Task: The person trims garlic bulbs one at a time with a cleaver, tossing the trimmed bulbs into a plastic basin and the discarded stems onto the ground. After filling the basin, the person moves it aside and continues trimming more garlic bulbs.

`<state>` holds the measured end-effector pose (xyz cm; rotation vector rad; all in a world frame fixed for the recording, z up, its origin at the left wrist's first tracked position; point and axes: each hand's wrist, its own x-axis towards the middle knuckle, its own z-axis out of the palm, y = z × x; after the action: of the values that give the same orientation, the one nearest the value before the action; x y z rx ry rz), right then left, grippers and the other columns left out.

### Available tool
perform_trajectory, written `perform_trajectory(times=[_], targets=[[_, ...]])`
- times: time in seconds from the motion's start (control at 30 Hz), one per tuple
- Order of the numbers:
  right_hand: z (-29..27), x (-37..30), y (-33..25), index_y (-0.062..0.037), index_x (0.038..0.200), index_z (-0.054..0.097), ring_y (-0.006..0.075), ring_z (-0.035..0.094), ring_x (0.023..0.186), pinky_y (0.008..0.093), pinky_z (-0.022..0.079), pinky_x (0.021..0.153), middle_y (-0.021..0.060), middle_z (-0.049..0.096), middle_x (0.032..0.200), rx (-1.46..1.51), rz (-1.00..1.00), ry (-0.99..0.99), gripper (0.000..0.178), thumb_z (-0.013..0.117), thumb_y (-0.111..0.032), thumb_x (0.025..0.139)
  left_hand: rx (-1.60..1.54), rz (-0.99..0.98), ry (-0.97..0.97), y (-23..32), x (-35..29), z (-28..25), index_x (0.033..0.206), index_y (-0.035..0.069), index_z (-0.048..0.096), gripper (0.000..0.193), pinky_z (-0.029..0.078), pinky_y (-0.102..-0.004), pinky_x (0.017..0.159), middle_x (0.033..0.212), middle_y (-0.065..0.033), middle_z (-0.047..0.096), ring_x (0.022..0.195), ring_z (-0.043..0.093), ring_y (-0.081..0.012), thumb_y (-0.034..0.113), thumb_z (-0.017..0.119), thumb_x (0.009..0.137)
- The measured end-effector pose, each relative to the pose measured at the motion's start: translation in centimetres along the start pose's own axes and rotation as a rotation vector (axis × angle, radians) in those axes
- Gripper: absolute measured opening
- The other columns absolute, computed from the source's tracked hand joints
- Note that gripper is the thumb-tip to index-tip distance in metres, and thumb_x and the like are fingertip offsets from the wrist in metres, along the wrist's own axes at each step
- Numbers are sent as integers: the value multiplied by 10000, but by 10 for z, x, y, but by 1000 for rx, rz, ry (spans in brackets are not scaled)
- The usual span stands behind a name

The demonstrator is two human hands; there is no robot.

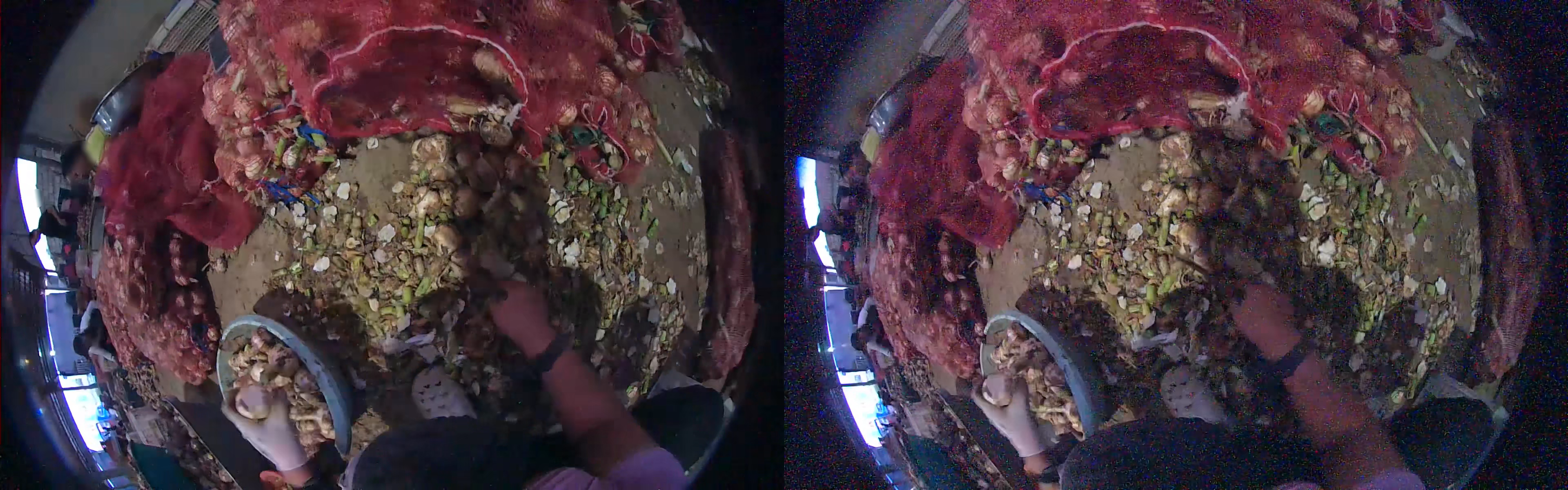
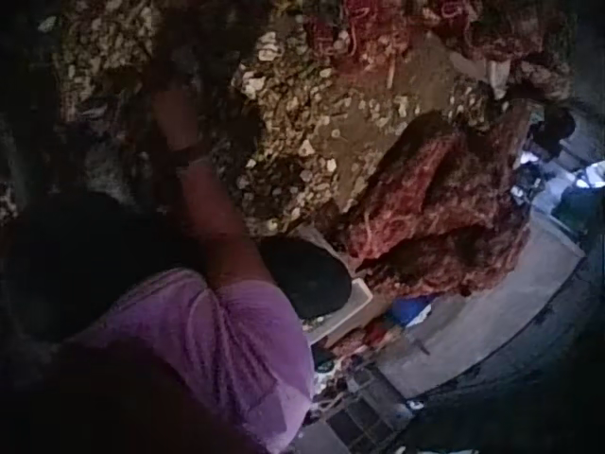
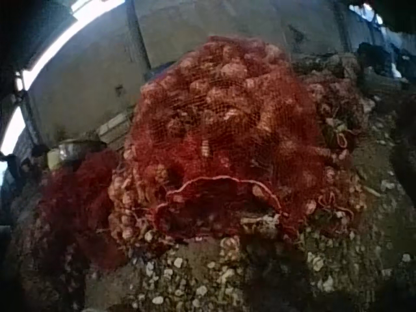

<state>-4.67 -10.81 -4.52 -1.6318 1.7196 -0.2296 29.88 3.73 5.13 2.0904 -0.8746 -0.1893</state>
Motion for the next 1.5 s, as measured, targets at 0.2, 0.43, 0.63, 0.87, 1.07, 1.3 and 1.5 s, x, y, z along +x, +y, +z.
perform_trajectory(times=[0.2, 0.43, 0.63, 0.87, 1.07, 1.3, 1.5], targets=[[6, 14, 2, -22, 988, 636, 378, 614, 839, 415, 495, 759, 211, 642, 894, 274, 28, 182, 322, 593, -226, 744, 270, 513, -512, 101, -6, 116, 1243, 12, 474, 630, 431, -374, 889, 1124, -187, 566, 1028, 543, -301, 91, 684, 654], [-24, 0, -23, -14, 1022, 628, 363, 618, 832, 436, 500, 751, 195, 640, 944, 217, -28, 198, 346, 612, -217, 742, 435, 431, -954, 114, 8, 269, 1169, 50, 452, 491, 470, -385, 816, 1006, -215, 596, 972, 562, -394, 146, 627, 720], [-16, -18, -24, -67, 739, 582, 323, 575, 643, 428, 460, 572, 135, 568, 670, -132, -433, 219, 176, 678, -164, 628, -562, 38, -924, 92, -25, 189, 1291, 20, 288, 723, 428, -341, 920, 1165, -105, 488, 1064, 514, -205, -16, 679, 684], [-5, -27, -58, -105, 710, 514, 279, 573, 577, 438, 447, 502, 84, 537, 627, -104, -688, 198, 129, 614, -136, 634, -745, -218, -603, 91, -45, 166, 1215, -25, 344, 736, 464, -329, 841, 1101, -132, 546, 974, 552, -196, 130, 786, 647], [17, -22, -33, -87, 720, 528, 302, 568, 640, 427, 445, 574, 111, 542, 670, -61, -662, 213, 161, 626, -127, 599, -375, 92, -638, 86, -41, 146, 1100, -11, 389, 639, 469, -309, 764, 971, -108, 566, 876, 569, -169, 91, 789, 613], [14, -10, -64, -43, 964, 630, 278, 626, 771, 372, 491, 687, 132, 653, 842, 487, -26, -177, 249, 573, -191, 771, -523, 119, -752, 90, -34, 125, 1125, -2, 399, 726, 459, -298, 839, 1074, -119, 516, 950, 557, -183, 23, 814, 530], [-12, -9, -100, -52, 817, 661, 183, 633, 707, 323, 483, 675, 83, 661, 733, 807, -55, -309, 217, 620, -263, 789, -702, -624, -997, 96, -40, 129, 1369, -18, 269, 739, 452, -292, 844, 1267, -136, 455, 1017, 535, -181, -116, 559, 696]])
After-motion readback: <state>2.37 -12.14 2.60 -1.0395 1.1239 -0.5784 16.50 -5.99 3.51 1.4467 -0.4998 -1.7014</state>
